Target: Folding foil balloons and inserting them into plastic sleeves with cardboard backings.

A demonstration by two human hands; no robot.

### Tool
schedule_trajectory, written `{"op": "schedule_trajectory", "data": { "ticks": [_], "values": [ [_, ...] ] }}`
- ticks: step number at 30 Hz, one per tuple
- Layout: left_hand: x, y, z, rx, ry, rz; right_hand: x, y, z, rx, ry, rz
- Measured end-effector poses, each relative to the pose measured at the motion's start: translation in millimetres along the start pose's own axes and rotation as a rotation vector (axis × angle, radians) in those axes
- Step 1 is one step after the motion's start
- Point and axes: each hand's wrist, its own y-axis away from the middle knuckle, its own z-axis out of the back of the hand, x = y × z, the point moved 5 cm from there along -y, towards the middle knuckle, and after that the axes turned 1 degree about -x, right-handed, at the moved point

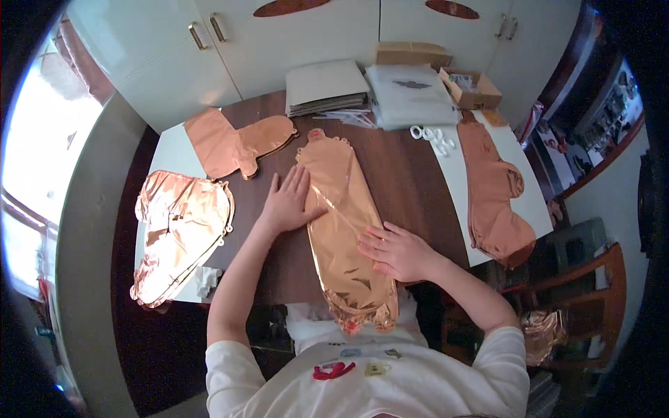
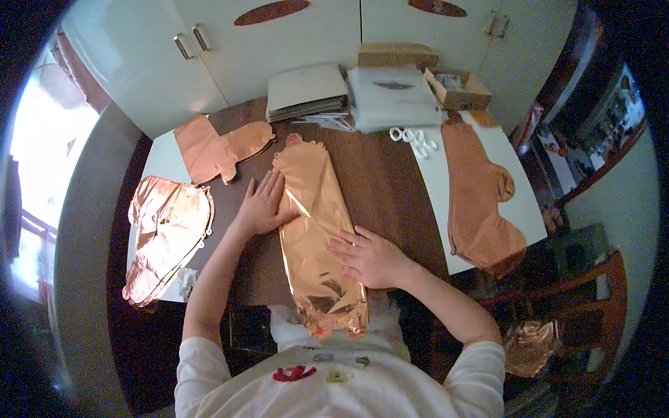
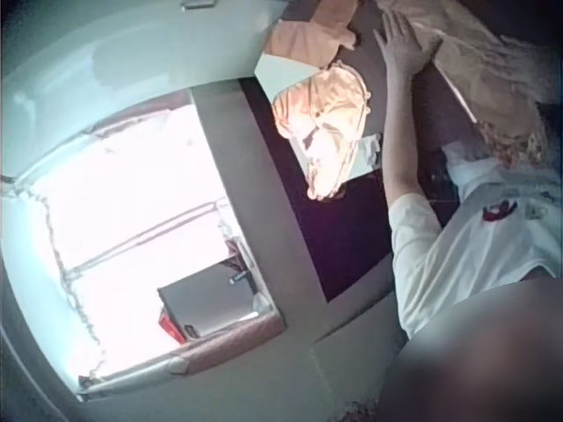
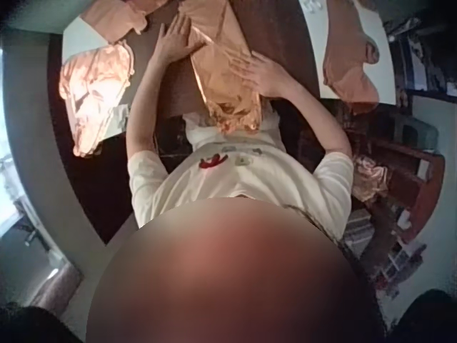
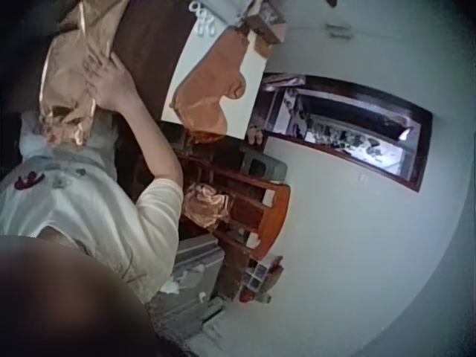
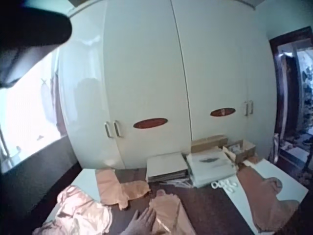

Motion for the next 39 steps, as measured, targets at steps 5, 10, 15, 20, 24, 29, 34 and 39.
{"op": "schedule_trajectory", "data": {
  "ticks": [5,10,15,20,24,29,34,39],
  "values": [
    [19.0,-12.9,2.1,0.067,0.004,0.1,0.1,1.0,-1.8,-0.007,0.013,0.007],
    [0.1,6.5,4.0,0.004,0.077,-0.116,-10.0,2.7,-1.1,-0.062,-0.169,-0.09],
    [-53.7,54.9,32.1,0.154,0.203,-0.346,-33.1,16.5,9.7,-0.409,-0.654,-0.331],
    [-58.5,77.2,31.5,0.116,0.153,-0.344,-28.4,9.9,2.6,-0.321,-0.43,-0.269],
    [-61.1,80.1,27.7,0.127,0.099,-0.344,-21.2,6.8,2.6,-0.289,-0.273,-0.226],
    [-63.4,81.7,26.9,0.09,0.057,-0.334,-19.8,6.5,0.2,-0.266,-0.229,-0.241],
    [-66.2,83.0,28.7,0.087,0.041,-0.327,-16.0,5.9,-1.6,-0.284,-0.131,-0.219],
    [-72.8,82.6,33.9,0.073,-0.013,-0.334,-14.9,5.6,1.2,-0.275,-0.106,-0.208]
  ]
}}
